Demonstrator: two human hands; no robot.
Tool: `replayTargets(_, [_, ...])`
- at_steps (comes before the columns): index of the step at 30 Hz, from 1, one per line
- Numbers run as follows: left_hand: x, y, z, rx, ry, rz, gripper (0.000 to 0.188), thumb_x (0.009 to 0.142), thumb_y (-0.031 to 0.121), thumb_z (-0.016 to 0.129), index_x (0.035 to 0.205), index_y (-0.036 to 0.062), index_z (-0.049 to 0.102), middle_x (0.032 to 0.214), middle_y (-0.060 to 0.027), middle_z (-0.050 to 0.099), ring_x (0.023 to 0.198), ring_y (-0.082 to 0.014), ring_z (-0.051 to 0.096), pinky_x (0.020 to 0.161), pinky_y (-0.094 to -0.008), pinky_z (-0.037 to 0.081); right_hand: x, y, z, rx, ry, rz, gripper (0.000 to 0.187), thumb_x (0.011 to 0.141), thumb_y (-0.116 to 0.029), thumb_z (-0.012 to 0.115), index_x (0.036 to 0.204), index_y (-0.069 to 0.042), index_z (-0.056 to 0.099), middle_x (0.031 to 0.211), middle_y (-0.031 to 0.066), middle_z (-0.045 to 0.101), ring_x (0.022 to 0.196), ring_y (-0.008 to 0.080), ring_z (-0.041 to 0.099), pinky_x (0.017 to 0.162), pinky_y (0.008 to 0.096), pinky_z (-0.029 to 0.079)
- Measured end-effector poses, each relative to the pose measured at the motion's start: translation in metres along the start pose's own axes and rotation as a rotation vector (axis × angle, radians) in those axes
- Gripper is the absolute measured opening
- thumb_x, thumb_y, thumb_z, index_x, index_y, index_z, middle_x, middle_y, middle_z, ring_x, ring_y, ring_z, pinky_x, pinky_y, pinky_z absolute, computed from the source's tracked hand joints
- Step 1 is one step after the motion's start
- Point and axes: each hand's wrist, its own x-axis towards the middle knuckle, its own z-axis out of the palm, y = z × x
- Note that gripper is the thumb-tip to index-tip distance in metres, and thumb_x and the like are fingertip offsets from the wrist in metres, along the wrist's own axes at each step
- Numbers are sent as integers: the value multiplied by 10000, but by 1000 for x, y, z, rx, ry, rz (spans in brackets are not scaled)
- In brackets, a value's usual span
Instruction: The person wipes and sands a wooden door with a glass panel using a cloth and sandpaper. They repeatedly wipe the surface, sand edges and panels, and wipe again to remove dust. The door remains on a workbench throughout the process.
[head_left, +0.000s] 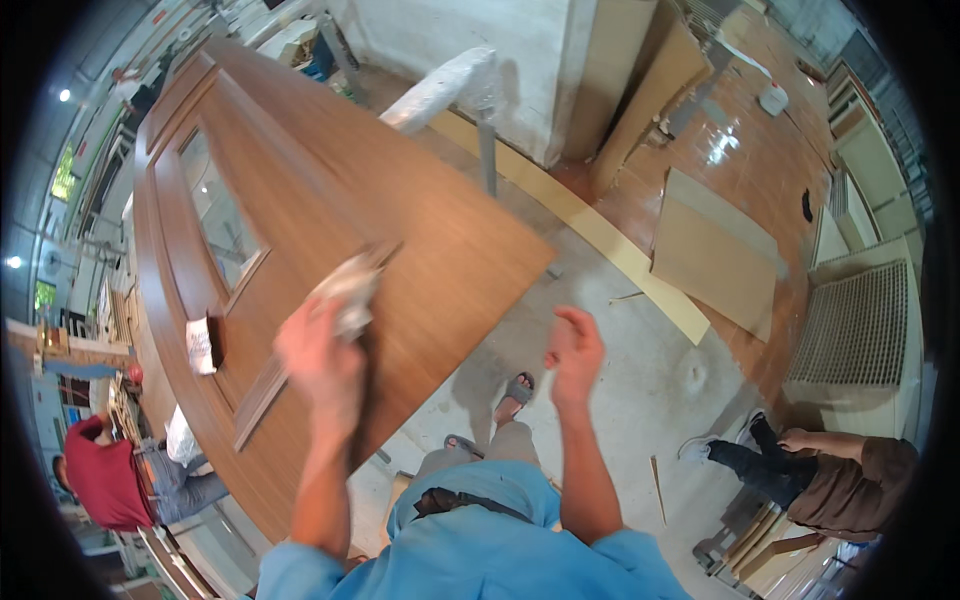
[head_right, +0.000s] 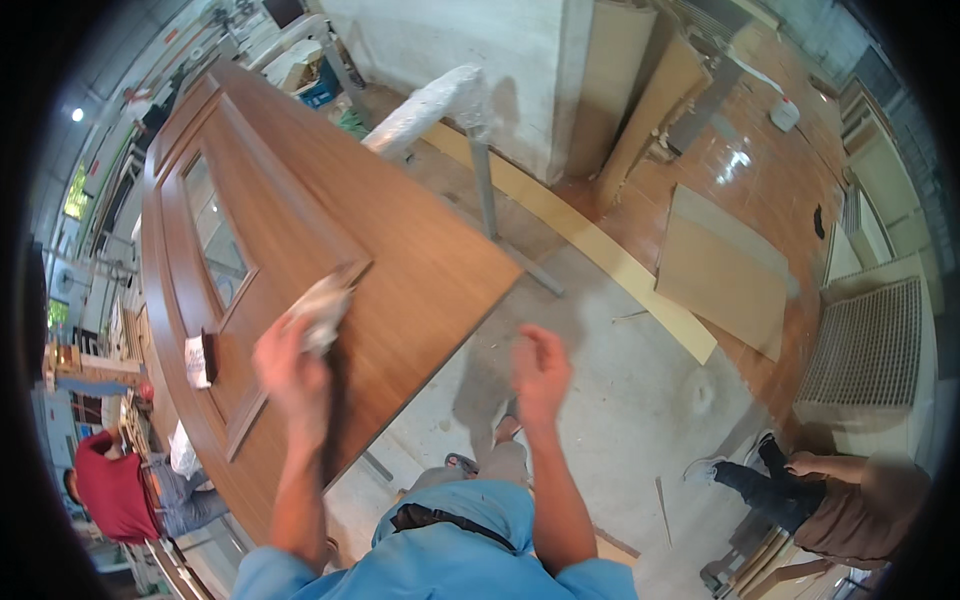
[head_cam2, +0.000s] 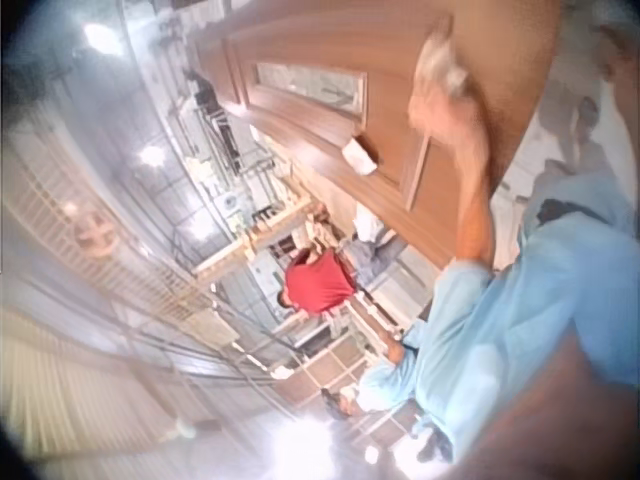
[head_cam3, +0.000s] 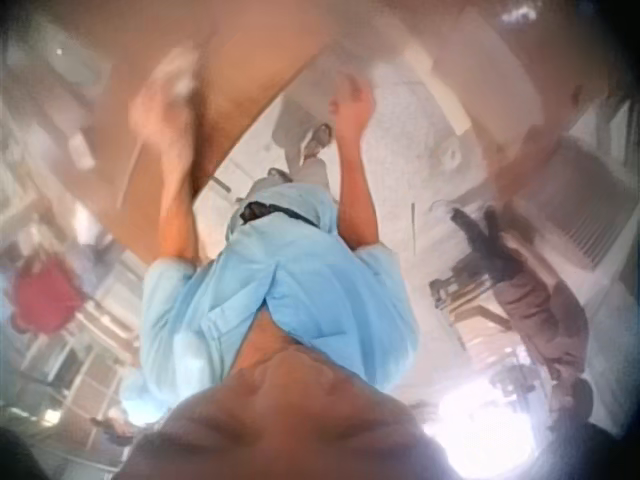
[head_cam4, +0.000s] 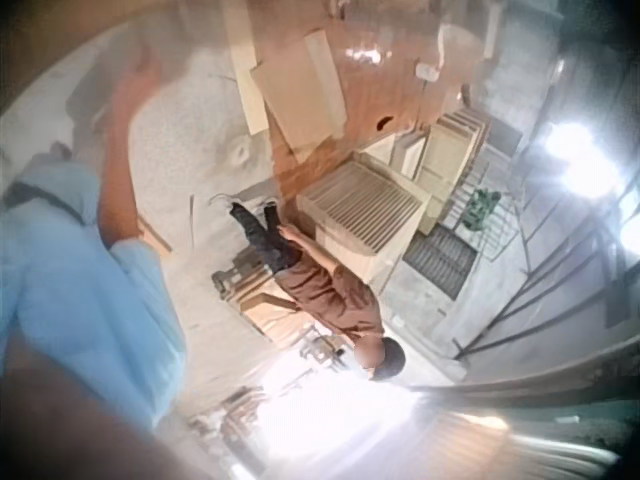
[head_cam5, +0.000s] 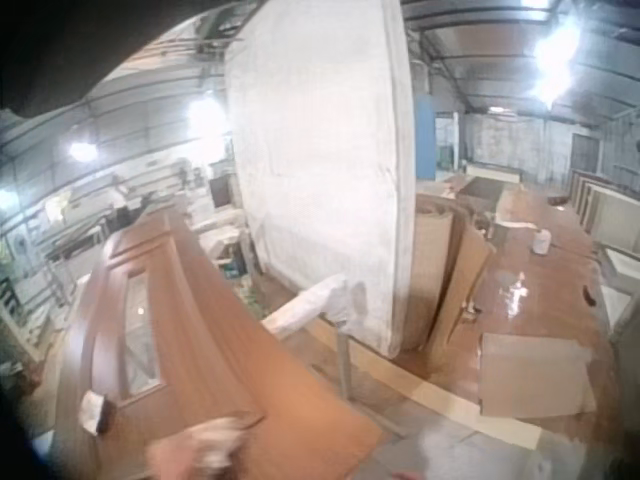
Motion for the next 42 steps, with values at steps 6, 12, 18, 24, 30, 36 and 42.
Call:
replayTargets(6, [-74,-78,-47,197,-264,-157,531,838,49,571,1368,40,572,1442,-231,507,1346,-411,461,1142,-498,331,39,20,50,248,-71,-136,801,820,-72,836,1471,-33,369,807,-25,492,736,62,470,686,207,400])
replayTargets(12, [-76,-84,-33,238,-299,-232,577,814,61,573,1390,40,540,1485,-238,472,1371,-432,424,1155,-508,304,74,23,36,273,-37,-18,530,861,-71,801,1319,-12,540,797,-26,525,704,47,477,602,209,393])
replayTargets(18, [-85,-93,-39,211,-317,-253,574,832,80,562,1404,36,538,1473,-235,486,1376,-421,432,1171,-507,296,100,22,24,289,-7,107,170,963,-72,658,1116,1,649,795,-11,526,568,55,461,494,217,371])
replayTargets(24, [-80,-89,-36,294,-183,-156,604,843,202,604,1412,15,526,1509,-234,467,1426,-438,391,1194,-516,268,116,2,7,151,-325,-112,237,838,-22,784,1054,-40,689,793,-54,528,684,22,447,593,209,348])
replayTargets(30, [-56,-28,-29,407,-230,-26,609,843,365,654,1349,33,590,1488,-220,497,1411,-424,421,1181,-529,283,135,-4,-5,39,-422,86,272,766,22,770,1022,-32,696,784,-29,559,680,46,498,607,209,399])
replayTargets(36, [-13,89,40,-85,-626,227,584,820,299,759,1331,61,608,1455,-152,538,1401,-332,461,1143,-570,341,174,-5,-13,-53,-604,345,116,925,-91,689,1022,-26,688,825,-4,598,625,53,504,565,229,394])
replayTargets(42, [55,130,106,-158,-510,331,547,865,342,737,1329,83,608,1419,-92,577,1376,-285,496,1145,-569,342,226,-27,16,-185,-552,290,221,1034,-146,544,1209,-21,597,813,23,596,570,81,513,537,231,416])
